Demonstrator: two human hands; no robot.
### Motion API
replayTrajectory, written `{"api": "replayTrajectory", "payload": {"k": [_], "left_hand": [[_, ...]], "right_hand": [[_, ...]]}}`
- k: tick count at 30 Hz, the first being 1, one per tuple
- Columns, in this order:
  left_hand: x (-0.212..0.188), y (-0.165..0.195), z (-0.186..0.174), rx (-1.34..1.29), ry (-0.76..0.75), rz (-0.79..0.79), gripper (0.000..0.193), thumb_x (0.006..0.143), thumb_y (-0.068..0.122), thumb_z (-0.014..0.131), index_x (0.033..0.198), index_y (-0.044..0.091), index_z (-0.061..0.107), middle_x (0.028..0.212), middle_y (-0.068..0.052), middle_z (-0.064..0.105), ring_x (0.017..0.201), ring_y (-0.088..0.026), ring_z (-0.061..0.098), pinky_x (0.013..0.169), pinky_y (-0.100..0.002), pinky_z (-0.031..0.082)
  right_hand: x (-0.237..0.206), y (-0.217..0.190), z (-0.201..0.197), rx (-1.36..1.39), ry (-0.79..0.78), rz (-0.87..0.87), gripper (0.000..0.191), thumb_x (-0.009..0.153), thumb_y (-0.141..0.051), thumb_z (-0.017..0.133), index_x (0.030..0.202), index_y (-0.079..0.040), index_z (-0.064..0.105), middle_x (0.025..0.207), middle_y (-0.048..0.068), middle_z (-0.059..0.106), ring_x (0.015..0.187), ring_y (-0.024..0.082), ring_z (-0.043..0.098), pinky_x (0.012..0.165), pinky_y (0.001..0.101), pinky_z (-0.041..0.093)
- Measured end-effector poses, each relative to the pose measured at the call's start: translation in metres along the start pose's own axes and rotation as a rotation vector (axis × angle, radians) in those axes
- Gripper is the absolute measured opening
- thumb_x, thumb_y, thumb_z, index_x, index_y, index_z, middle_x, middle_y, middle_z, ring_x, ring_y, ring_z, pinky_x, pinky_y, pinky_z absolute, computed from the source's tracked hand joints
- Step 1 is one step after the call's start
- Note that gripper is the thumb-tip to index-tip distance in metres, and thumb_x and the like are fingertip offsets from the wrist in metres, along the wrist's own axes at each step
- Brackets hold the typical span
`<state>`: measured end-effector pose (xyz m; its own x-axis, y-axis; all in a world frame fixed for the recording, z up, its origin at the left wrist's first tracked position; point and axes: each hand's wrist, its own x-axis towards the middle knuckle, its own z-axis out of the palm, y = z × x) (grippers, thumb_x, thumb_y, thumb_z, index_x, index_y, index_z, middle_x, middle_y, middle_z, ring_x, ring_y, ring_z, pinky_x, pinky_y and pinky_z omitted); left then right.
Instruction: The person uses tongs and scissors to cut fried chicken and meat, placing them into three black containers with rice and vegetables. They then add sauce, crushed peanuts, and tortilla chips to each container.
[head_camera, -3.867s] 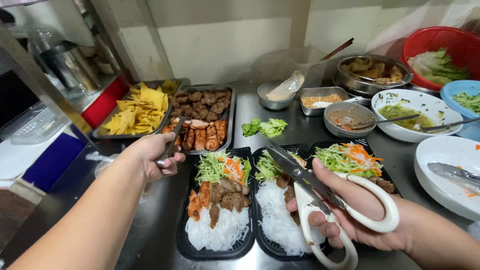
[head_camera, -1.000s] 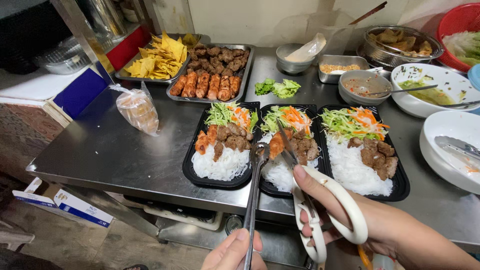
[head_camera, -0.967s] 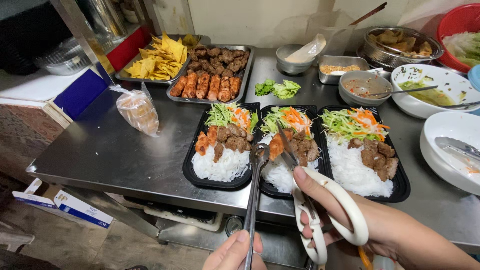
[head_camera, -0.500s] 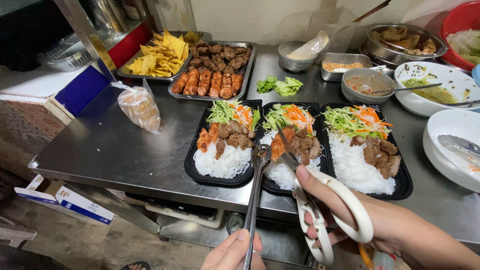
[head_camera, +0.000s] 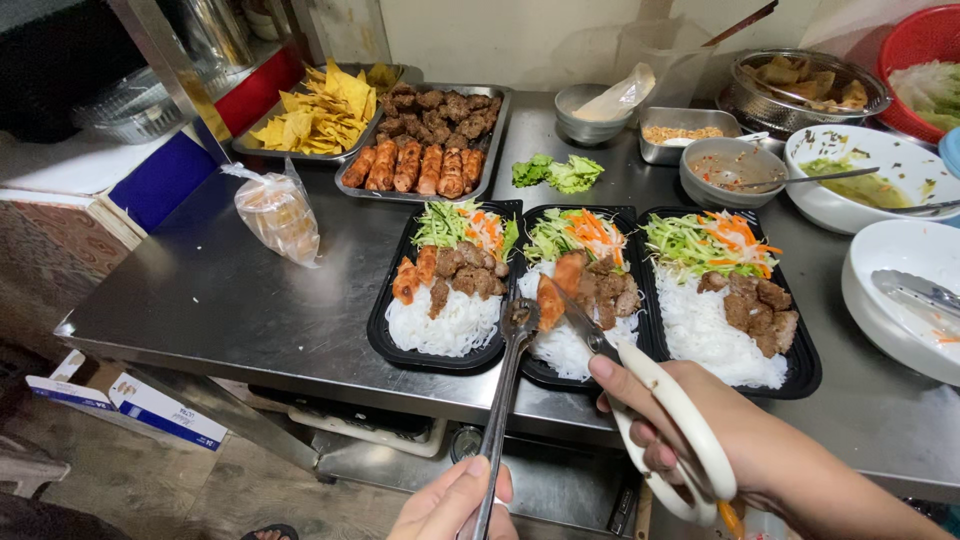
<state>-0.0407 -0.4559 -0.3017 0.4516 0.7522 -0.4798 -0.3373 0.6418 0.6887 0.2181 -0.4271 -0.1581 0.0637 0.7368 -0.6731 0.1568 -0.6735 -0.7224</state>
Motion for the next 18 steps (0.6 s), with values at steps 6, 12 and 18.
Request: {"api": "replayTrajectory", "payload": {"k": [6, 12, 18], "left_hand": [[-0.005, 0.01, 0.012, 0.089, 0.096, 0.173, 0.037, 0.1, 0.034, 0.054, 0.092, -0.001, 0.064, 0.049, -0.016, 0.065, 0.036, -0.014, 0.047, 0.038, -0.028, 0.033], [0.017, 0.02, 0.041, 0.143, 0.213, 0.076, 0.037, 0.099, 0.045, 0.055, 0.085, 0.011, 0.058, 0.044, -0.008, 0.052, 0.028, -0.014, 0.036, 0.032, -0.031, 0.028], [0.014, 0.016, 0.038, 0.645, 0.523, 0.199, 0.033, 0.092, 0.034, 0.063, 0.08, 0.004, 0.071, 0.049, -0.011, 0.06, 0.04, -0.018, 0.063, 0.042, -0.034, 0.05]], "right_hand": [[0.002, 0.004, -0.005, -0.011, 0.027, -0.015, 0.067, 0.088, -0.06, 0.068, 0.091, 0.007, 0.071, 0.049, 0.004, 0.045, 0.034, 0.014, 0.042, 0.035, 0.0287, 0.033], [-0.006, 0.014, -0.024, -0.076, 0.072, -0.068, 0.057, 0.092, -0.057, 0.064, 0.087, 0.0, 0.065, 0.053, 0.003, 0.05, 0.039, 0.014, 0.047, 0.037, 0.0287, 0.035], [0.004, 0.012, -0.029, -0.408, 0.149, -0.093, 0.061, 0.096, -0.056, 0.062, 0.078, 0.003, 0.064, 0.05, 0.006, 0.057, 0.04, 0.016, 0.054, 0.041, 0.0296, 0.044]]}}
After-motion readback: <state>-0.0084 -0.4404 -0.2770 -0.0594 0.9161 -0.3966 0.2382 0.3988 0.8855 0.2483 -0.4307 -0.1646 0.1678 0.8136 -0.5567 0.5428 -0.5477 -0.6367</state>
